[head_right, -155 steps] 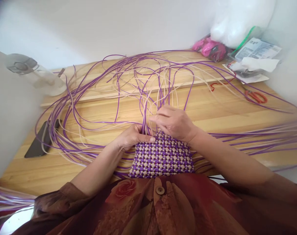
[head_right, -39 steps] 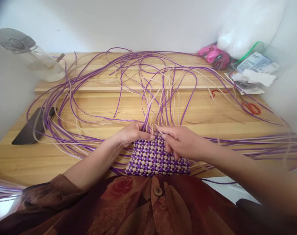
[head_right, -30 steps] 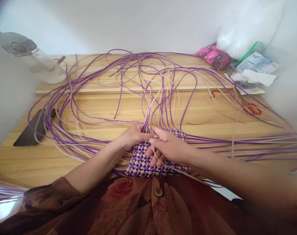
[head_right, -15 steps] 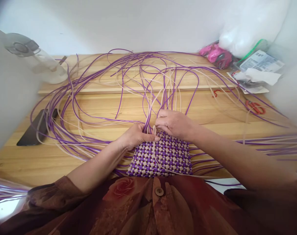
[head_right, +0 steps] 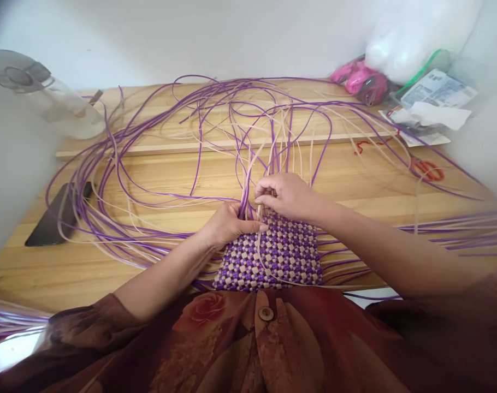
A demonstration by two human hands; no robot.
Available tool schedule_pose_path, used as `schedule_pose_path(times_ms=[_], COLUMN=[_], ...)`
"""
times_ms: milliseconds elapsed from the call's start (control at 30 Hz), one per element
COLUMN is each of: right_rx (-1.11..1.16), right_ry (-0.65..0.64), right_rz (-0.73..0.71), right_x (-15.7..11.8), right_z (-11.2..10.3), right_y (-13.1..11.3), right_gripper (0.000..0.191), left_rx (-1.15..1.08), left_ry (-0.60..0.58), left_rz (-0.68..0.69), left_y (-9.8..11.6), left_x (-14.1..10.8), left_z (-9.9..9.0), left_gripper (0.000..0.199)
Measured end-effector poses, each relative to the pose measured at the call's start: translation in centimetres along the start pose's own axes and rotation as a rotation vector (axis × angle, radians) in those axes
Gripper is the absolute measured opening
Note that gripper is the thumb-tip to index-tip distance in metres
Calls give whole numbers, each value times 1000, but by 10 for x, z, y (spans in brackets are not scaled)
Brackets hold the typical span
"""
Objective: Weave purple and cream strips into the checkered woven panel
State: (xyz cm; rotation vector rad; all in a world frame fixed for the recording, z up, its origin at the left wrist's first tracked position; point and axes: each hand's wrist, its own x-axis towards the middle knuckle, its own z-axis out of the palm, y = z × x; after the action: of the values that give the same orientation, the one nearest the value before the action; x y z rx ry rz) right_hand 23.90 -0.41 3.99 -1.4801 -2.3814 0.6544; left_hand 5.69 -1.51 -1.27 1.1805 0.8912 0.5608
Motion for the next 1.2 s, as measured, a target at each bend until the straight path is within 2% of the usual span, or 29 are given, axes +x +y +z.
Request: schedule_pose_path(times_ms=[100,167,267,367,600,833,1033,1200], right_rx=[-151,-167,-59,57,228,524,524,387], right_ry=[-26,-86,-197,-241,-99,-48,-50,-18], right_rz=[-28,-1,101,163,266,364,343,292], right_x=[-17,-31,-44,-47,-43,-49,-50,-60], right_z=[-9,-15,-18,-14,11,29,31,30], right_y=[-5,-13,-22,-22,-19,-8,-6,-6], right_gripper=[15,16,18,21,31,26,28,32], left_rx=[5,-19,-41,-37,-155,-200,26,62], left_ry=[-15,-45,-3,84,35,88,65,79], left_rz=[-28,-38,-11,20,-78,-144,5,18], left_y=[2,2,1,-3,-4,1,-3,-6], left_x=[0,0,0,1,2,1,2,3], left_z=[-2,-2,-2,0,3,9,6,6], left_gripper=[37,36,35,33,25,21,31,37])
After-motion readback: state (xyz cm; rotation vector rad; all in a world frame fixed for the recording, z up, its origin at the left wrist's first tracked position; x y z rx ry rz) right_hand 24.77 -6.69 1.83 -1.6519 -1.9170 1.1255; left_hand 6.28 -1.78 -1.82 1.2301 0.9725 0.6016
